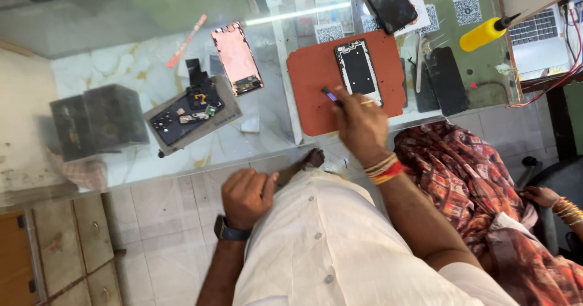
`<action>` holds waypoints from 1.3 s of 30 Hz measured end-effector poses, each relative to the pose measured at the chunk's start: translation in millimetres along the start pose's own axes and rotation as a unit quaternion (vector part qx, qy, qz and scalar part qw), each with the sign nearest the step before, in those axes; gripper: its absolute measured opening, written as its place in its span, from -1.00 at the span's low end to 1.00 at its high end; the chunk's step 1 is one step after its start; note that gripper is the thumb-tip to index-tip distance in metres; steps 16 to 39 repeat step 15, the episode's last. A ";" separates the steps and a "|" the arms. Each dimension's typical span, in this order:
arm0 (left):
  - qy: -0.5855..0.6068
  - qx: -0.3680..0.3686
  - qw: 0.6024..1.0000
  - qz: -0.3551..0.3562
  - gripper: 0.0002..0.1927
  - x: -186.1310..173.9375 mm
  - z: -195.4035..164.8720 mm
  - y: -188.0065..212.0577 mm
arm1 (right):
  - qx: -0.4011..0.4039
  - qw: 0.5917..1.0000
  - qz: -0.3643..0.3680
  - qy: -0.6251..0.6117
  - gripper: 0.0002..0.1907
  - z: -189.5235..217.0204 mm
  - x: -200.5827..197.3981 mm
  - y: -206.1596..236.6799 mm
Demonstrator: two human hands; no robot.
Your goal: The person uses a small screwdriver to remove screws from the back of a disassembled mobile phone. They carefully unscrew multiple fasteners around the phone's frame and set them aside on the work surface.
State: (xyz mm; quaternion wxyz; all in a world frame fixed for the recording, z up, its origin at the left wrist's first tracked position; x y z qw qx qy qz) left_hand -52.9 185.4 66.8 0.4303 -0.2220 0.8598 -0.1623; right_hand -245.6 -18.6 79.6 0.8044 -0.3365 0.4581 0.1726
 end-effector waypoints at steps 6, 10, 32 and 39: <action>0.035 -0.044 0.997 0.047 -0.92 -37.5 -6.4 92.5 | 0.024 0.999 0.033 0.005 -0.76 87.2 46.7 -4.0; -0.011 -0.200 0.965 0.170 -0.85 -60.7 12.5 168.8 | 0.020 0.997 0.016 0.074 -0.79 132.2 68.4 -28.9; -0.028 -0.315 0.887 0.336 -0.77 -95.4 26.5 238.3 | -0.028 0.996 -0.008 0.080 -0.75 157.3 62.5 -24.0; -0.028 -0.315 0.887 0.336 -0.77 -95.4 26.5 238.3 | -0.028 0.996 -0.008 0.080 -0.75 157.3 62.5 -24.0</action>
Point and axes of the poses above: each hand's wrist, its own y-axis away from the middle knuckle, its own x-axis out of the palm, z = x × y, the point moved 1 cm from there along -y, towards the middle knuckle
